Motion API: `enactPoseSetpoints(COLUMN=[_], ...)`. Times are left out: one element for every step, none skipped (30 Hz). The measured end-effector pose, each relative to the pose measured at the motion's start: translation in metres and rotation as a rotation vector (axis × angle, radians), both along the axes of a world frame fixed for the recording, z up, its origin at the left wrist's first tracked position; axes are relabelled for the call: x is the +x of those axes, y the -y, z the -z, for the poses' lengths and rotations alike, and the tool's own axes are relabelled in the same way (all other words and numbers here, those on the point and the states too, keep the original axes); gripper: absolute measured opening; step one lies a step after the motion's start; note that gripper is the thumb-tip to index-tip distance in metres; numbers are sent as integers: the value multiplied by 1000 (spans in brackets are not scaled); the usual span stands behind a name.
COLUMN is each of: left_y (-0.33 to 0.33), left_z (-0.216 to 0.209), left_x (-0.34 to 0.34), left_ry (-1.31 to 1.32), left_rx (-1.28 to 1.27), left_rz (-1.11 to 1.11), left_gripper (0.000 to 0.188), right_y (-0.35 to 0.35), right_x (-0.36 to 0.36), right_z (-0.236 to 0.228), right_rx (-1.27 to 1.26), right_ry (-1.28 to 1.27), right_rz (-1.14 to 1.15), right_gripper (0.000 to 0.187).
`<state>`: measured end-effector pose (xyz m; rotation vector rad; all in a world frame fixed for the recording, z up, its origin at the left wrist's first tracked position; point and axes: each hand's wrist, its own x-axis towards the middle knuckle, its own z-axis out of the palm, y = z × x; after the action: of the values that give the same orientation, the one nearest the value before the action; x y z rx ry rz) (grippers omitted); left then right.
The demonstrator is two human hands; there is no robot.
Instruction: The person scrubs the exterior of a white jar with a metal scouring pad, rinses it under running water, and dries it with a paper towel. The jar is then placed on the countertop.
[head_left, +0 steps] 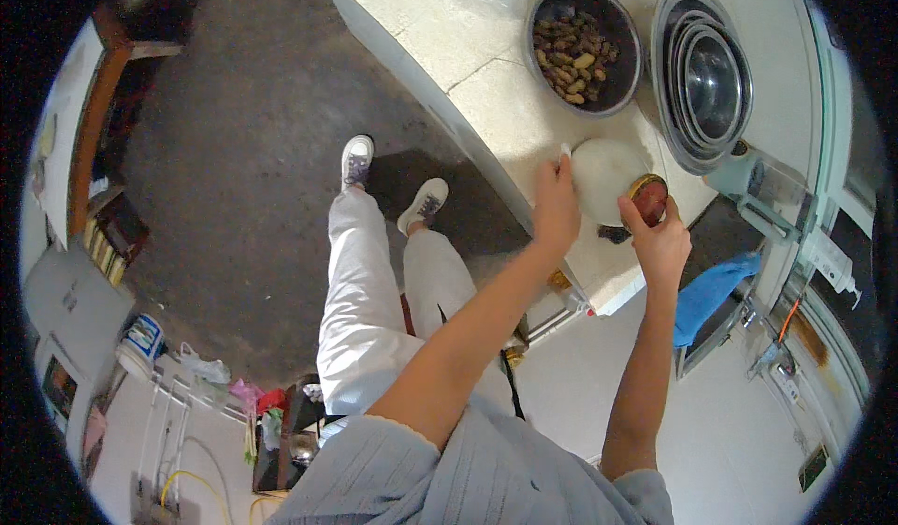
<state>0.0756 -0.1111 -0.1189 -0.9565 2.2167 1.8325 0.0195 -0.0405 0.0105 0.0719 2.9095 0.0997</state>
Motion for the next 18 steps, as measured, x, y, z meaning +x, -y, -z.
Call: enactPoseSetpoints(left_y=[-6, -14, -27, -33, -39, -43, -44, -53, -68, -77, -79, -74, -69, -65, -57, -50, -43, -38], left_z=[-2, -1, 4, 3, 3, 4, 3, 10, 30, 44, 52, 54, 56, 57, 48, 40, 32, 27], left_x=[7, 13, 19, 23, 27, 31, 33, 35, 41, 43, 45, 47, 48, 48, 45, 43, 42, 42], left_ry=[13, 36, 55, 75, 146, 219, 291, 286, 278, 265, 291, 308, 319, 353, 394, 435, 424, 408], left_rx=[96, 82, 73, 66, 153, 236, 319, 395, 469, 544, 784, 1013, 1242, 1226, 1208, 1193, 1185, 1179], left_rz=[-51, -59, -72, -78, -51, -27, -2, -13, -45, -73, -185, -297, -413, -467, -509, -550, -604, -667], left_gripper=[43, 46, 49, 52, 53, 54, 55, 55, 54, 54, 53, 52, 51, 49, 48, 47, 46, 45], right_y=[-1, -2, -1, -2, -3, -3, -2, 1, 10, 13, 10, 7, 7, 10, 10, 10, 11, 14], right_x=[0, 0, 0, 0, 0, 0, 0, 0, 0, 1, 0, 1, 2, 4, 5, 4, 2, -1], right_z=[0, 1, 0, 1, 1, 1, -1, -4, -8, -10, -9, -9, -7, -5, -3, -3, -3, -4], right_rx=[11, 23, 39, 28, 18, 5, 28, 50, 68, 66, 72, 68, 1, -66, -130, -102, -73, -44], right_ry=[7, 14, 18, 15, 10, 8, 10, 13, 16, 36, 65, 87, 39, -7, -54, -2, 50, 103], right_rz=[3, 7, 6, 6, 7, 5, 1, -2, -26, -37, -34, -29, -66, -105, -130, -108, -87, -76], right_gripper=[76, 75, 75, 75, 75, 75, 75, 76, 76, 77, 79, 80, 81, 83, 84, 84, 84, 84])
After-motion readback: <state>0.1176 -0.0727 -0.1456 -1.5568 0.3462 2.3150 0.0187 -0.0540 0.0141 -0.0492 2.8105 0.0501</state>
